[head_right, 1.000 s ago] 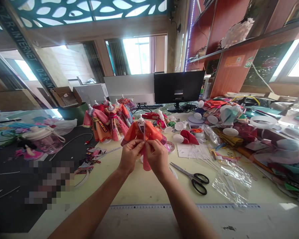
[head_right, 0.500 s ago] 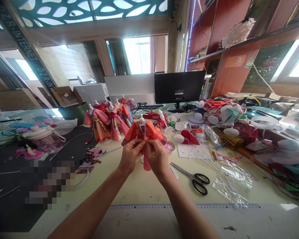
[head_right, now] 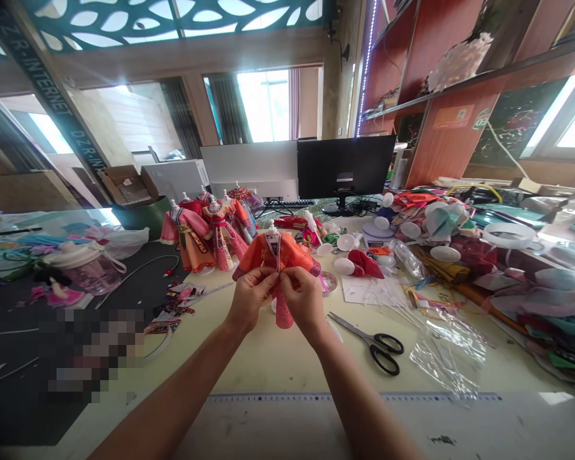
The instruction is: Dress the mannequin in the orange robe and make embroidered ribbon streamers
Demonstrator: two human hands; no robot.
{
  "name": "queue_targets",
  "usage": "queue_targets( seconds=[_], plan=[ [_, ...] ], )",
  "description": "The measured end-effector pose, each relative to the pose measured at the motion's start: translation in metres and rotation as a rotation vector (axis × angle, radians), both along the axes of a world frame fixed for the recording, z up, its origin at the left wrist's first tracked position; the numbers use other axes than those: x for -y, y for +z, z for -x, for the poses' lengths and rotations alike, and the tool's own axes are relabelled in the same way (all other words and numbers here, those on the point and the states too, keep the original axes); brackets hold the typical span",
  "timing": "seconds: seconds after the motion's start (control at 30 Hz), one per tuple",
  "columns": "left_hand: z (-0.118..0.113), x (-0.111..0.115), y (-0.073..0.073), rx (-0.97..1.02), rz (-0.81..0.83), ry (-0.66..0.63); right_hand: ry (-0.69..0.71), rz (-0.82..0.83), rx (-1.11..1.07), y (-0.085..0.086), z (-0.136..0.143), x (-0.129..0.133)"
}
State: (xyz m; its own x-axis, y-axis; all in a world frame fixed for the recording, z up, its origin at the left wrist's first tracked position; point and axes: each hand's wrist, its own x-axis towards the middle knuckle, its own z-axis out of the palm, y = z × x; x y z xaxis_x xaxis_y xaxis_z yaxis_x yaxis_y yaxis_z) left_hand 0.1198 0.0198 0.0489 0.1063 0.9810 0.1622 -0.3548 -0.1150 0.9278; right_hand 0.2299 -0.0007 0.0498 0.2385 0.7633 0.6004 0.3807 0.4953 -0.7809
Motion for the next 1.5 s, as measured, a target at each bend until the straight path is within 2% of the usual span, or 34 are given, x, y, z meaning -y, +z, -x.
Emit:
queue_targets(
  seconds=[0.4,0.7,1.13,1.2,1.33,1.5],
  plan=[
    [0.001,0.001,0.002,0.041,0.039,-0.031,0.126,0.121,-0.218,-0.005,0.000,-0.007],
    [-0.002,0.004,0.008,0.131,0.131,-0.107,0.203,0.183,-0.418,-0.010,0.001,-0.009],
    [-0.003,0.007,0.013,0.148,0.167,-0.135,0.302,0.277,-0.641,-0.007,0.004,-0.002],
    [-0.002,0.008,0.015,0.134,0.163,-0.142,0.343,0.322,-0.676,-0.008,0.003,-0.001],
    [0.000,0.010,0.018,0.096,0.141,-0.166,0.509,0.416,-0.758,-0.006,-0.001,-0.002],
    [0.000,0.010,0.016,0.076,0.123,-0.147,0.620,0.445,-0.855,-0.007,-0.004,-0.003]
  ],
)
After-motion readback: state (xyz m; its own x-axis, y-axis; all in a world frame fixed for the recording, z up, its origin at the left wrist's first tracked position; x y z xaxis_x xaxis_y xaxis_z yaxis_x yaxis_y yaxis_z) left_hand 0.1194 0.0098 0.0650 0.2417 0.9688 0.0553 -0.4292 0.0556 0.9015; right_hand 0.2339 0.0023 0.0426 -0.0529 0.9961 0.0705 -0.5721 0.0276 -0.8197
